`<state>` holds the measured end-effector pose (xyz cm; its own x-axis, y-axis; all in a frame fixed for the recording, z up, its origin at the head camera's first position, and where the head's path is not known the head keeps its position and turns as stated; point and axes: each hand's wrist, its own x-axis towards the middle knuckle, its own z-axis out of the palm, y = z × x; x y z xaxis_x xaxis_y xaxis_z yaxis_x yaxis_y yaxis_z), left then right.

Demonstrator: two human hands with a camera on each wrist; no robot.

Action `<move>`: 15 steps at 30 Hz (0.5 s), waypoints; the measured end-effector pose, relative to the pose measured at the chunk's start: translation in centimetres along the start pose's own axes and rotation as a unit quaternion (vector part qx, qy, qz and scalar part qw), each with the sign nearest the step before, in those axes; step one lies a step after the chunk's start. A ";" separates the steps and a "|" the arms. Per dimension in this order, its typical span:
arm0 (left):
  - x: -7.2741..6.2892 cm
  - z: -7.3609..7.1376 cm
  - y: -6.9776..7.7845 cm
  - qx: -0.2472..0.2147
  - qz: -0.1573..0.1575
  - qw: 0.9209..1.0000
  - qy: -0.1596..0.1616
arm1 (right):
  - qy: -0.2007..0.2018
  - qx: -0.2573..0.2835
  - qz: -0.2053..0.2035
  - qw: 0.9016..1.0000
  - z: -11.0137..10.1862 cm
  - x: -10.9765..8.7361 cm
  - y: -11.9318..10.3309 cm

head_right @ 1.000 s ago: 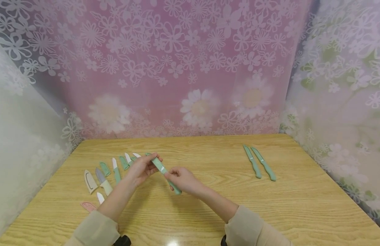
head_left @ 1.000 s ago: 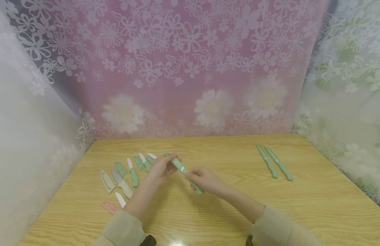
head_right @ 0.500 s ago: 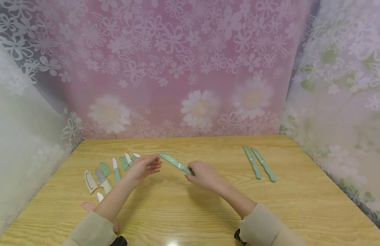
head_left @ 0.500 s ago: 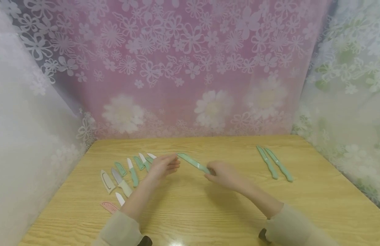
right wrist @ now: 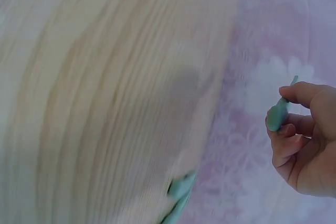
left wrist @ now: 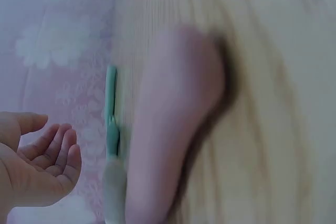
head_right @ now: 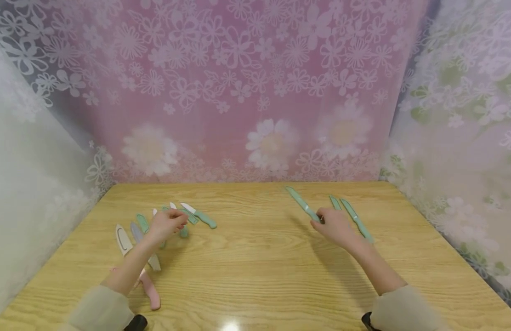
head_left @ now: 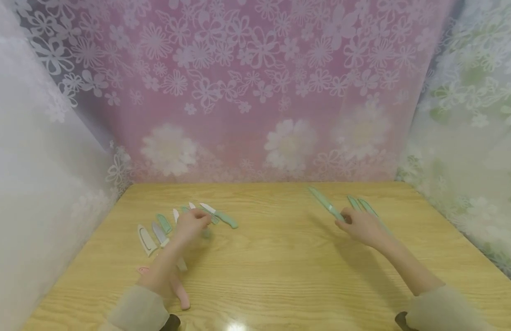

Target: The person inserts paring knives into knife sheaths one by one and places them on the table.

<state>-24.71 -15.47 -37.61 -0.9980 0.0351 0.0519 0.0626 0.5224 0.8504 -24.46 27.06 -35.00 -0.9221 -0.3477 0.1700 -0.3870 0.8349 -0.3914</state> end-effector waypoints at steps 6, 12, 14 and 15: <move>1.0 -2.3 -1.5 0.036 -0.023 0.999 0.016 | 0.013 -0.019 0.036 0.999 -2.9 -1.6 4.0; 2.4 -3.0 -2.5 0.179 0.037 0.983 0.014 | 0.003 -0.014 0.102 0.995 -4.0 -2.8 7.6; 2.9 -2.8 -2.6 0.254 0.081 0.964 0.017 | 0.000 -0.022 0.121 0.992 -4.2 -3.1 8.6; 3.1 -2.7 -2.5 0.288 0.105 0.952 0.016 | 0.000 -0.026 0.126 0.992 -4.3 -3.2 9.0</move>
<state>-27.97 -18.98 -38.16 -0.9625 0.1680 0.2131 0.2417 0.8877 0.3918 -24.94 37.50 -35.19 -0.9896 -0.1240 0.0733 -0.1426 0.9165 -0.3738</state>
